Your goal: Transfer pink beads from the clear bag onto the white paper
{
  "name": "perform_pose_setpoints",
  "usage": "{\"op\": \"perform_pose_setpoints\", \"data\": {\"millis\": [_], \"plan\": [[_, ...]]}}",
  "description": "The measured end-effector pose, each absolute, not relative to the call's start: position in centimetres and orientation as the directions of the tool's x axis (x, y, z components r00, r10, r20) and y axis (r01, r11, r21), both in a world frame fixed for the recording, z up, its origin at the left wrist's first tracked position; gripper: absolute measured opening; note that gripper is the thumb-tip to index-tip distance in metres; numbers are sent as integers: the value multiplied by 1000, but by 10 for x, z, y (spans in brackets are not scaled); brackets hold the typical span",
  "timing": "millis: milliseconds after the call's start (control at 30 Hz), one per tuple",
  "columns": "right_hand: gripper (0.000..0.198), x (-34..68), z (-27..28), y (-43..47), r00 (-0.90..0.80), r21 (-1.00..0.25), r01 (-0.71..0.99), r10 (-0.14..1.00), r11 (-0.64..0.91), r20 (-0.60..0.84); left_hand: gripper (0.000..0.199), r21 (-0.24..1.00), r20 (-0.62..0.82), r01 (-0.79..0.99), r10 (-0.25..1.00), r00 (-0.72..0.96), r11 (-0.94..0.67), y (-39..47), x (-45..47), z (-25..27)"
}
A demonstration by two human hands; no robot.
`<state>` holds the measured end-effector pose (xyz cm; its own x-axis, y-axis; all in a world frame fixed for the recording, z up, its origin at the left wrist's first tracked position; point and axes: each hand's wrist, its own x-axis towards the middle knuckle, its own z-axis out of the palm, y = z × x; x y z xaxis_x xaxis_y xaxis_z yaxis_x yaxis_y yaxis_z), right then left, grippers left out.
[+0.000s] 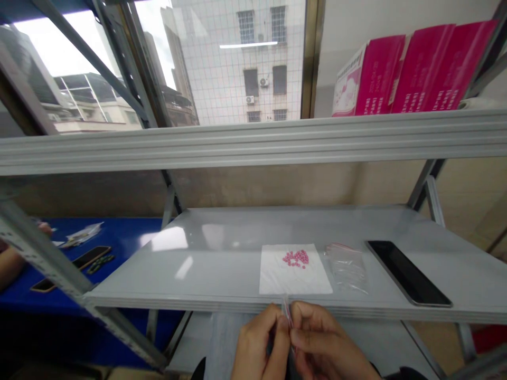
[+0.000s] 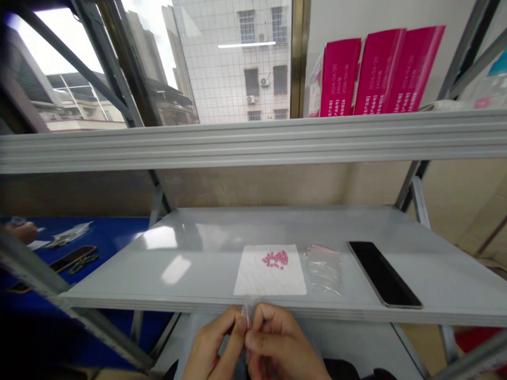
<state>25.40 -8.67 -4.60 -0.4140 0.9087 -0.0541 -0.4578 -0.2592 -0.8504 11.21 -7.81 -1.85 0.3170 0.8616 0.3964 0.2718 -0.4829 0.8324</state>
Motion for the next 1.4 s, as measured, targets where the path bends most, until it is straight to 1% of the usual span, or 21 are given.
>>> {"op": "perform_pose_setpoints", "data": {"millis": [100, 167, 233, 367, 467, 567, 733, 800, 933, 1033, 1067, 1100, 1133, 1200, 1233, 1267, 1333, 1400], "plan": [[49, 256, -51, -87, -369, -923, -334, 928, -191, -59, 31, 779, 367, 363, 841, 397, -512, -78, 112, -22], [56, 259, -53, -88, -353, -964, -228, 934, -136, -48, 30, 741, 366, 396, 821, 438, -542, -79, 113, -22], [59, 263, -53, -91, -319, -982, -164, 947, -90, -34, 29, 709, 361, 413, 798, 483, -571, -81, 115, -21], [59, 272, -48, -99, -258, -996, -70, 966, -47, -27, 27, 661, 328, 429, 751, 573, -616, -84, 117, -19], [59, 278, -45, -105, -284, -999, -30, 958, -45, -35, 28, 629, 296, 454, 734, 611, -631, -83, 116, -19], [54, 280, -43, -108, -288, -999, 5, 957, -46, -45, 29, 604, 300, 458, 718, 627, -652, -82, 117, -18], [39, 276, -40, -109, -219, -997, 38, 973, -65, -72, 27, 549, 428, 466, 712, 556, -694, -83, 123, -23], [33, 273, -39, -109, -163, -996, 57, 984, -65, -74, 27, 524, 494, 497, 723, 484, -691, -83, 124, -28], [24, 271, -35, -106, 10, -991, 129, 1000, -25, -23, 26, 491, 613, 586, 734, 293, -644, -80, 121, -32], [21, 272, -33, -102, 10, -990, 139, 1000, -30, -29, 29, 518, 657, 569, 723, 214, -639, -76, 117, -25], [20, 273, -32, -101, -4, -990, 136, 1000, -30, -31, 24, 538, 655, 532, 722, 224, -654, -74, 115, -23], [19, 273, -31, -100, -17, -991, 130, 999, -29, -32, 13, 557, 644, 484, 719, 261, -675, -73, 114, -22], [18, 273, -30, -99, -28, -992, 122, 999, -30, -33, 18, 572, 624, 433, 712, 322, -697, -71, 113, -23], [16, 273, -29, -98, -42, -995, 100, 999, -26, -30, 71, 601, 553, 356, 694, 461, -716, -67, 110, -29], [16, 274, -28, -97, -46, -996, 89, 999, -23, -27, 87, 614, 512, 343, 690, 512, -711, -65, 109, -33], [15, 274, -28, -96, -48, -997, 81, 999, -21, -25, 91, 626, 479, 344, 693, 540, -700, -63, 108, -38], [17, 274, -27, -95, -43, -996, 84, 999, -16, -19, 84, 654, 441, 351, 714, 544, -671, -60, 107, -47], [19, 275, -27, -95, -33, -994, 112, 999, -12, -15, 83, 679, 440, 333, 726, 528, -654, -57, 106, -50]]}}
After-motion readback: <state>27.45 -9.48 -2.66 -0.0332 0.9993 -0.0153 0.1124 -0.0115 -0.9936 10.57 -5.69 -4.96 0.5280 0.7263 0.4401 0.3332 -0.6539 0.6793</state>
